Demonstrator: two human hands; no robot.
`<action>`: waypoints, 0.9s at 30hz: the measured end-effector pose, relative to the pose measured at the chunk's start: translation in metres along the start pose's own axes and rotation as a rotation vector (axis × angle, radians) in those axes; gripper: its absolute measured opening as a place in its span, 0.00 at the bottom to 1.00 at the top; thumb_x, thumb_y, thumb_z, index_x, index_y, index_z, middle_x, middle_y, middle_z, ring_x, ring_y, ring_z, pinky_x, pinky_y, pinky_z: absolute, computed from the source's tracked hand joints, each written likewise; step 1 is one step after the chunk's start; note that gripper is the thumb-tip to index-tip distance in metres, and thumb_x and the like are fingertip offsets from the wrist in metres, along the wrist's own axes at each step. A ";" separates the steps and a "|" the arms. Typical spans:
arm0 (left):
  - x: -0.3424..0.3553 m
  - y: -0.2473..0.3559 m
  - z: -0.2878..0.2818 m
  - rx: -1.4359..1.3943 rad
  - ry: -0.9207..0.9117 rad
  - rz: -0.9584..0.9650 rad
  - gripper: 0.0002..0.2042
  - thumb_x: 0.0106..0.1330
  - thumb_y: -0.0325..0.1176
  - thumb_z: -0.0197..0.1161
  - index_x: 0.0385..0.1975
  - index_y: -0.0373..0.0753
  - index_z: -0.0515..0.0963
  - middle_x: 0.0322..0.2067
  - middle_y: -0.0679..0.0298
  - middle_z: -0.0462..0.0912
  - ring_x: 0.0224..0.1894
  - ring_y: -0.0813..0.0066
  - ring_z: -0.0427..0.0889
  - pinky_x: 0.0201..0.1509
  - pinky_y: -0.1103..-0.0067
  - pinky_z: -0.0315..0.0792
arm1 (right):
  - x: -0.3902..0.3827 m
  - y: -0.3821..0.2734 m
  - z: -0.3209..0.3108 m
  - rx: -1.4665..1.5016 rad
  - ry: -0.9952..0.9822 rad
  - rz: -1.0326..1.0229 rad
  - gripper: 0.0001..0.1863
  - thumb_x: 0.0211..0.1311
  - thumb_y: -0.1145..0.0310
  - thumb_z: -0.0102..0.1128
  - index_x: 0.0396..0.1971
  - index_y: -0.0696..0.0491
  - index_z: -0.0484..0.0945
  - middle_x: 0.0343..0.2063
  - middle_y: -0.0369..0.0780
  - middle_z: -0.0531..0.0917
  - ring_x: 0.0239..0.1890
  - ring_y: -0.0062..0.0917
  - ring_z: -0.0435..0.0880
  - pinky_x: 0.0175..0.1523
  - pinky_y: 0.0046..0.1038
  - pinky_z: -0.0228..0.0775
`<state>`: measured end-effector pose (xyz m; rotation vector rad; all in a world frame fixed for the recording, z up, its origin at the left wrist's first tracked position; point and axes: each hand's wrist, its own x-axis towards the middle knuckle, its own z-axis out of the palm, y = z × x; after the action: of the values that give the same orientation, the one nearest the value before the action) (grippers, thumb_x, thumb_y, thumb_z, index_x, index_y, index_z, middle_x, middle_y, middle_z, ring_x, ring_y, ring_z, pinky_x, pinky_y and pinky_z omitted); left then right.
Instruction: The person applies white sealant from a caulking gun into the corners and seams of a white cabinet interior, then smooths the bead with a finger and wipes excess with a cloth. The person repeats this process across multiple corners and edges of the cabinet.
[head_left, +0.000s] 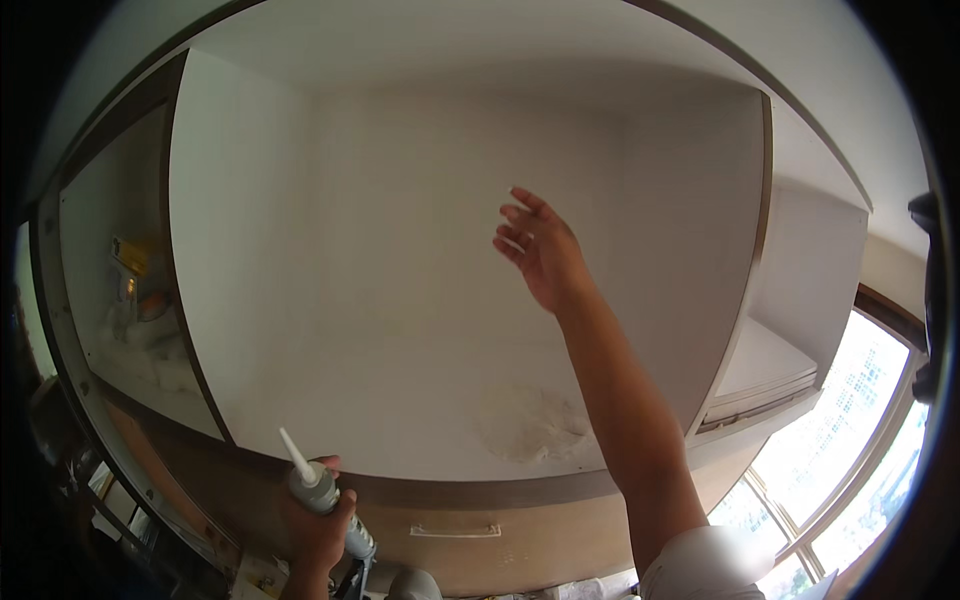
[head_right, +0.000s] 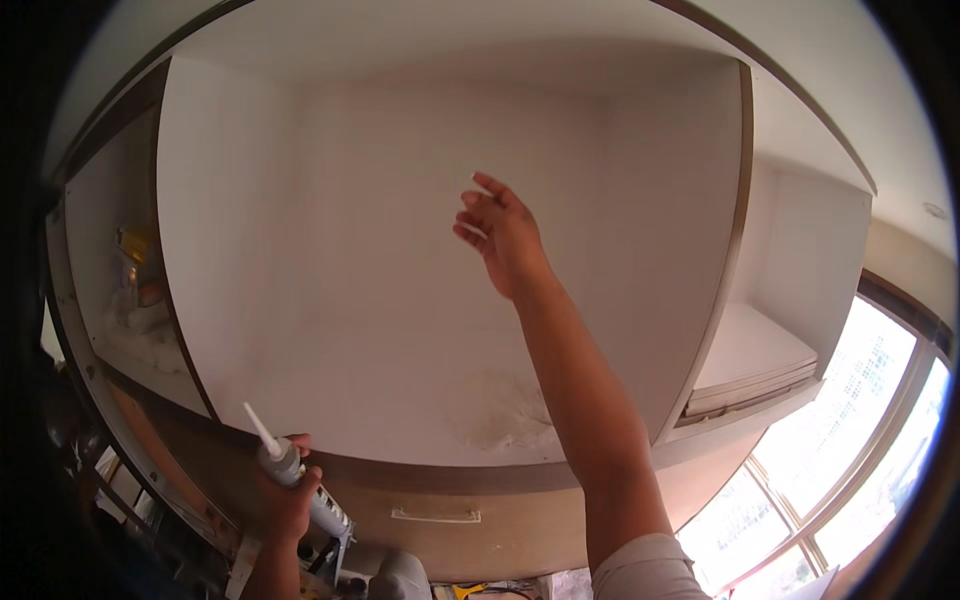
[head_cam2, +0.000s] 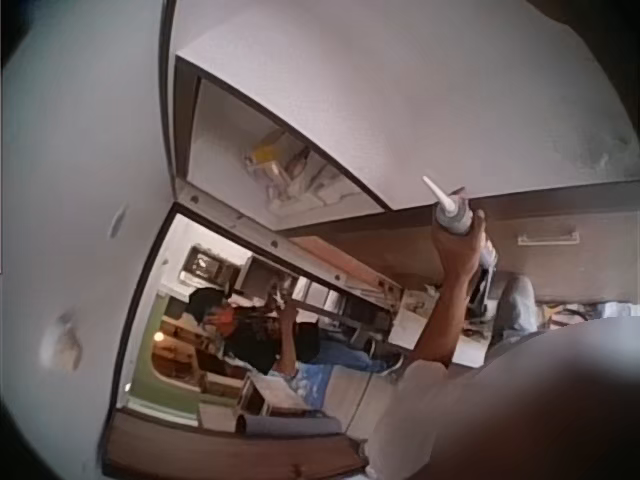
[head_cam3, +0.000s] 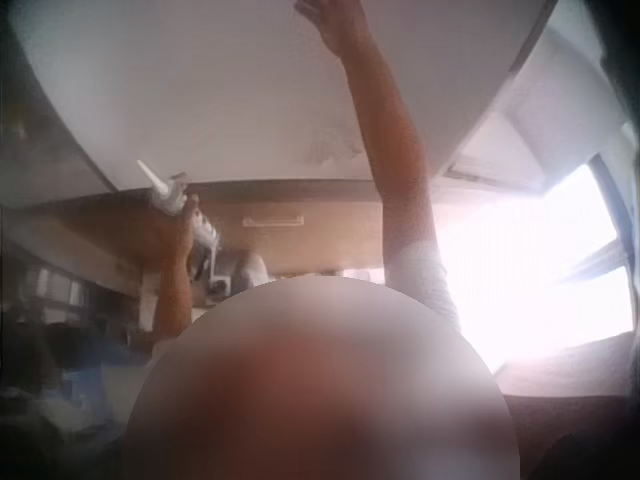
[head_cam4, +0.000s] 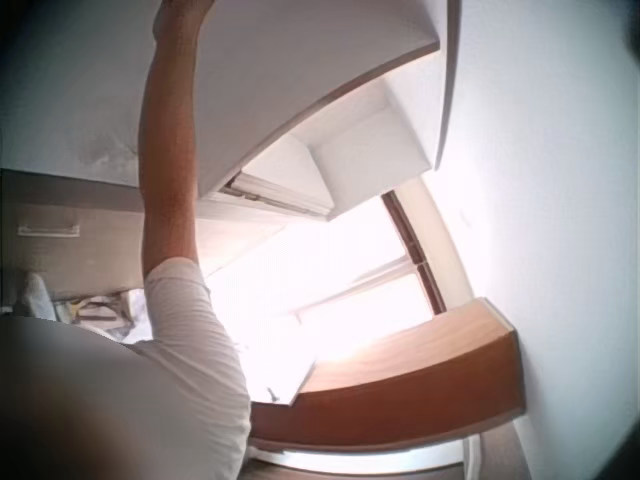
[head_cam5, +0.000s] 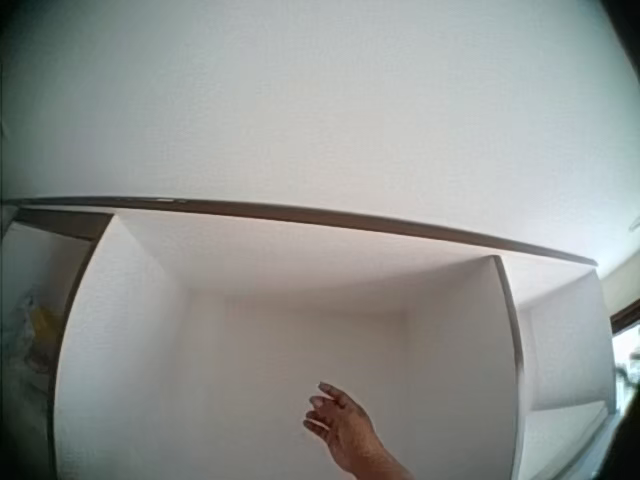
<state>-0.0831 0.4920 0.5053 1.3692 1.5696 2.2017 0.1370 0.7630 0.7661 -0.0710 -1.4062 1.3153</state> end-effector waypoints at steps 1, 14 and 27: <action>0.000 -0.003 -0.008 0.000 0.020 -0.054 0.28 0.50 0.20 0.71 0.55 0.35 0.73 0.49 0.61 0.81 0.51 0.68 0.78 0.58 0.68 0.75 | 0.027 -0.001 0.000 -0.022 0.039 -0.020 0.28 0.70 0.71 0.62 0.68 0.55 0.66 0.45 0.35 0.80 0.44 0.23 0.81 0.56 0.31 0.77; 0.020 -0.043 -0.026 0.354 0.010 0.177 0.35 0.61 0.30 0.73 0.67 0.36 0.64 0.57 0.53 0.80 0.61 0.63 0.78 0.72 0.59 0.67 | 0.237 0.004 -0.011 -0.249 0.217 -0.435 0.35 0.62 0.82 0.54 0.72 0.57 0.62 0.51 0.39 0.75 0.45 0.25 0.78 0.49 0.27 0.74; 0.023 -0.060 -0.024 0.141 0.079 0.140 0.48 0.63 0.29 0.71 0.78 0.34 0.45 0.59 0.52 0.77 0.62 0.60 0.77 0.71 0.63 0.67 | 0.258 0.006 -0.030 -0.211 0.250 -0.462 0.38 0.65 0.82 0.51 0.77 0.56 0.58 0.45 0.38 0.77 0.38 0.25 0.80 0.46 0.30 0.78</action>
<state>-0.1372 0.5151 0.4695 1.4905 1.7371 2.2897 0.0656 0.9588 0.9207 -0.0457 -1.2476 0.7488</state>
